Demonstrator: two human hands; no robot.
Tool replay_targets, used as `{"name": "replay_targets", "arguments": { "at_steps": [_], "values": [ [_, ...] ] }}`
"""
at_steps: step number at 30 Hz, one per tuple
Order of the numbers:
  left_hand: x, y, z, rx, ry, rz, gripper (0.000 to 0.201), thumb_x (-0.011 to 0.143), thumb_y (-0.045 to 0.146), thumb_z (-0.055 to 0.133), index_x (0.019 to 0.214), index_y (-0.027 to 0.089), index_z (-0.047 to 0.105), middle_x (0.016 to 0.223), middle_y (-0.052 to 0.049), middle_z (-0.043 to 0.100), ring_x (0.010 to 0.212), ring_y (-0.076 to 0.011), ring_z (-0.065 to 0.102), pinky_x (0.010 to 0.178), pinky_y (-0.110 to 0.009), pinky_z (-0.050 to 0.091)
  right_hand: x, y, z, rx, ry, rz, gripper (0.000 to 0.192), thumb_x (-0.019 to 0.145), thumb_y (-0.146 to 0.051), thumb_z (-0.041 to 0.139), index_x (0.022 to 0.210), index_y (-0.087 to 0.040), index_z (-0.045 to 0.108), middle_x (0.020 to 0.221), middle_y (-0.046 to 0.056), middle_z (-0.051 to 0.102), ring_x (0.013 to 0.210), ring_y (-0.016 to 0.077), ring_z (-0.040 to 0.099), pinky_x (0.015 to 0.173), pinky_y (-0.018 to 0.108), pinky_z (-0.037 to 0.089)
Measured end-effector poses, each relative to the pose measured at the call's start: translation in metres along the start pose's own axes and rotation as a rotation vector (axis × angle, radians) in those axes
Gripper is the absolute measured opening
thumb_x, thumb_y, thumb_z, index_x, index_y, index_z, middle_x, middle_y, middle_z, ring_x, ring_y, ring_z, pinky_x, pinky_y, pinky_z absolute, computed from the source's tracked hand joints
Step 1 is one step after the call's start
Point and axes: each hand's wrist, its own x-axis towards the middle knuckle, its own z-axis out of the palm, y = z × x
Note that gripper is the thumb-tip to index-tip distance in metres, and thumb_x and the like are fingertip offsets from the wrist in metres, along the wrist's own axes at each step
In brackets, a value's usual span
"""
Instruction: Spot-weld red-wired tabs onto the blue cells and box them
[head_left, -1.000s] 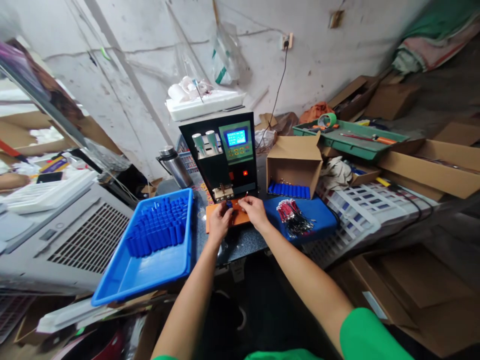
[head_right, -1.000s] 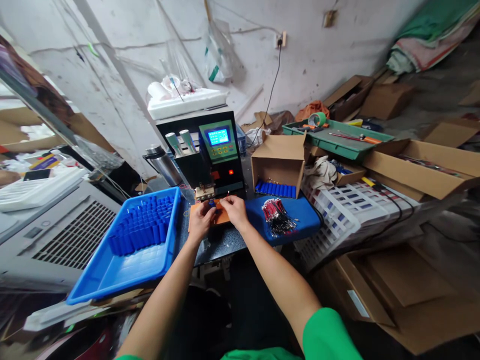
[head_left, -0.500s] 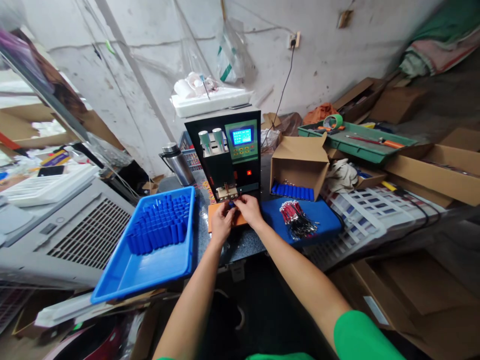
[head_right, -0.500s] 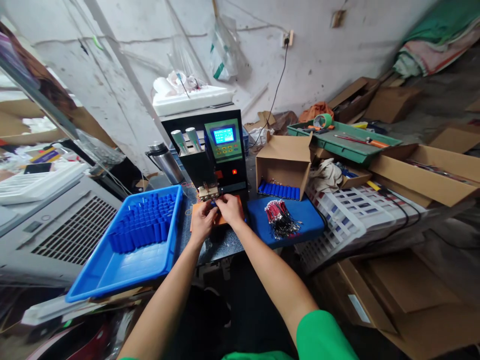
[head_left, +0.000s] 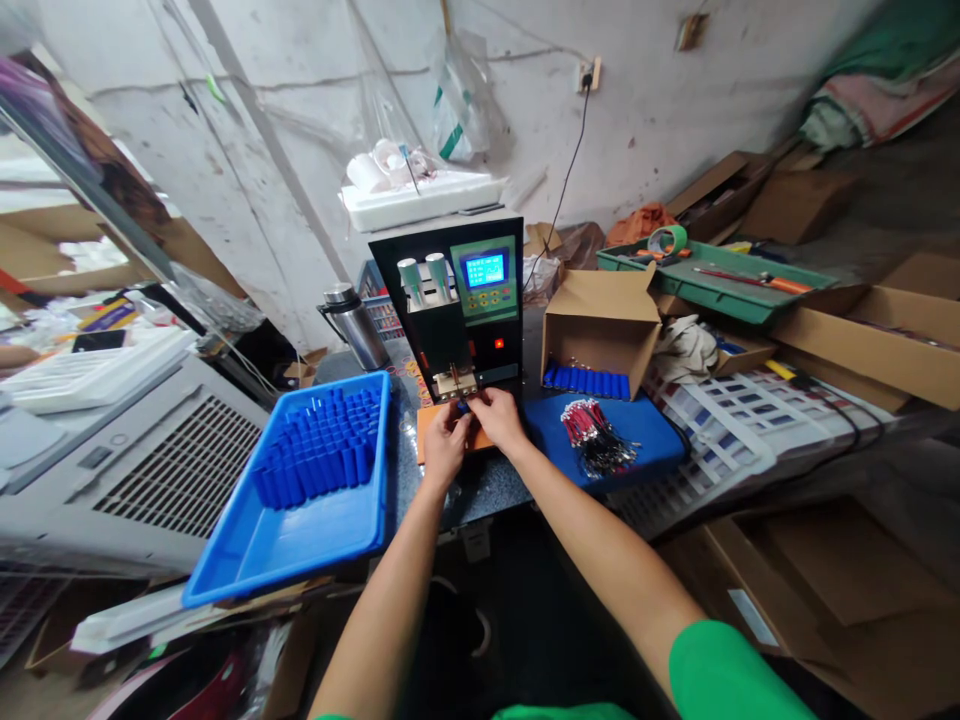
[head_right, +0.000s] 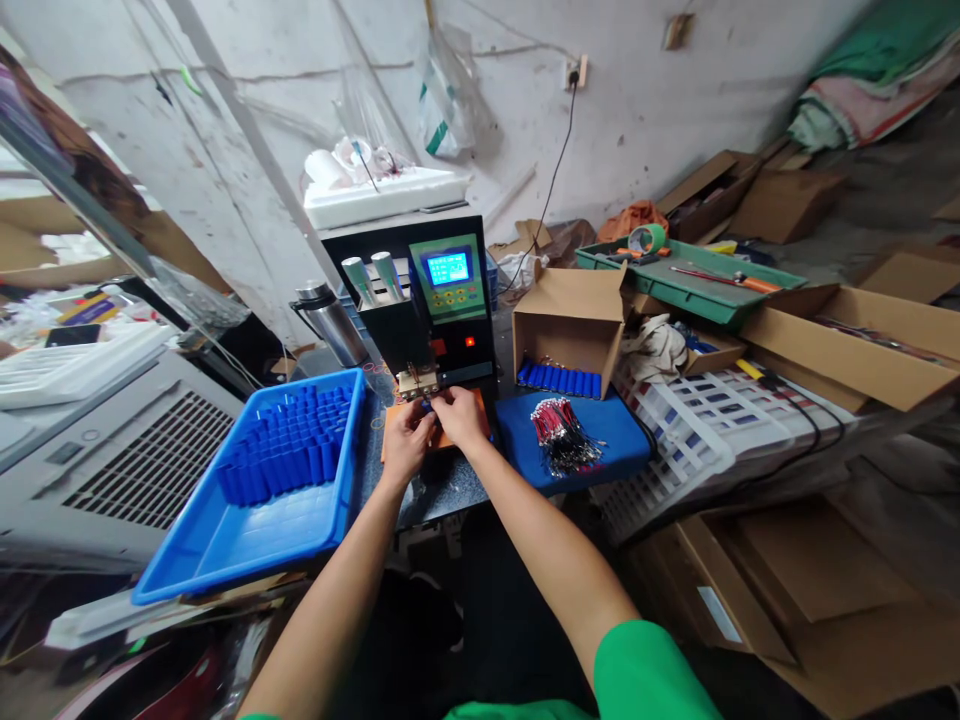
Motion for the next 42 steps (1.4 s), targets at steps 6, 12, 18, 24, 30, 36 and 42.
{"name": "replay_targets", "arguments": {
  "at_steps": [6,12,18,24,30,36,42],
  "values": [
    [0.001,-0.002,0.0,0.025,0.005,-0.001,0.035,0.084,0.036,0.063,0.112,0.015,0.067,0.102,-0.009,0.073,0.091,-0.0216,0.068,0.084,-0.034,0.054,0.0,0.0,-0.001,-0.025,0.0,0.01,0.023,0.077,-0.037,0.061,0.062,-0.019,0.06,0.062,-0.001,0.063,0.06,0.0151,0.054,0.056,0.024,0.036],
    [0.001,-0.005,-0.001,0.018,-0.013,0.002,0.034,0.084,0.035,0.063,0.113,0.016,0.067,0.104,-0.009,0.073,0.095,-0.0228,0.068,0.09,-0.037,0.053,0.0,0.004,0.001,-0.009,0.0,-0.001,0.024,0.078,-0.039,0.061,0.064,-0.019,0.061,0.064,0.0,0.064,0.062,0.0157,0.056,0.057,0.025,0.038],
    [0.001,-0.007,-0.002,0.013,-0.014,-0.006,0.034,0.084,0.037,0.064,0.111,0.016,0.066,0.105,-0.008,0.072,0.096,-0.0218,0.068,0.091,-0.036,0.053,0.002,0.006,-0.001,0.006,-0.03,-0.012,0.024,0.079,-0.041,0.061,0.069,-0.02,0.064,0.067,0.0,0.067,0.066,0.0171,0.059,0.06,0.025,0.042],
    [0.002,-0.012,-0.004,0.037,-0.014,-0.032,0.035,0.084,0.036,0.066,0.112,0.017,0.067,0.106,-0.009,0.072,0.099,-0.0226,0.068,0.094,-0.037,0.052,-0.003,0.009,-0.013,0.103,-0.099,-0.062,0.022,0.078,-0.041,0.063,0.073,-0.02,0.064,0.07,0.002,0.066,0.071,0.0186,0.061,0.063,0.027,0.045],
    [0.001,-0.013,-0.003,0.048,0.02,-0.04,0.035,0.083,0.037,0.066,0.111,0.016,0.067,0.104,-0.009,0.072,0.097,-0.0224,0.068,0.093,-0.037,0.052,-0.007,0.012,-0.018,0.106,-0.154,-0.086,0.021,0.074,-0.038,0.064,0.067,-0.019,0.06,0.067,0.001,0.064,0.065,0.0165,0.058,0.064,0.027,0.044],
    [0.002,-0.007,-0.002,0.053,-0.015,-0.013,0.035,0.082,0.041,0.066,0.106,0.016,0.067,0.1,-0.008,0.073,0.094,-0.0216,0.068,0.091,-0.038,0.053,-0.006,0.014,-0.019,0.105,-0.128,-0.084,0.023,0.072,-0.039,0.062,0.062,-0.019,0.057,0.058,-0.002,0.057,0.06,0.015,0.052,0.059,0.026,0.039],
    [-0.005,0.001,-0.019,0.083,0.106,-0.025,0.041,0.078,0.044,0.07,0.107,0.015,0.069,0.104,-0.011,0.073,0.094,-0.0233,0.069,0.087,-0.037,0.055,-0.006,0.013,-0.022,0.1,-0.117,-0.047,0.026,0.073,-0.041,0.059,0.056,-0.021,0.052,0.048,-0.004,0.047,0.054,0.0136,0.046,0.053,0.024,0.033]
  ]
}}
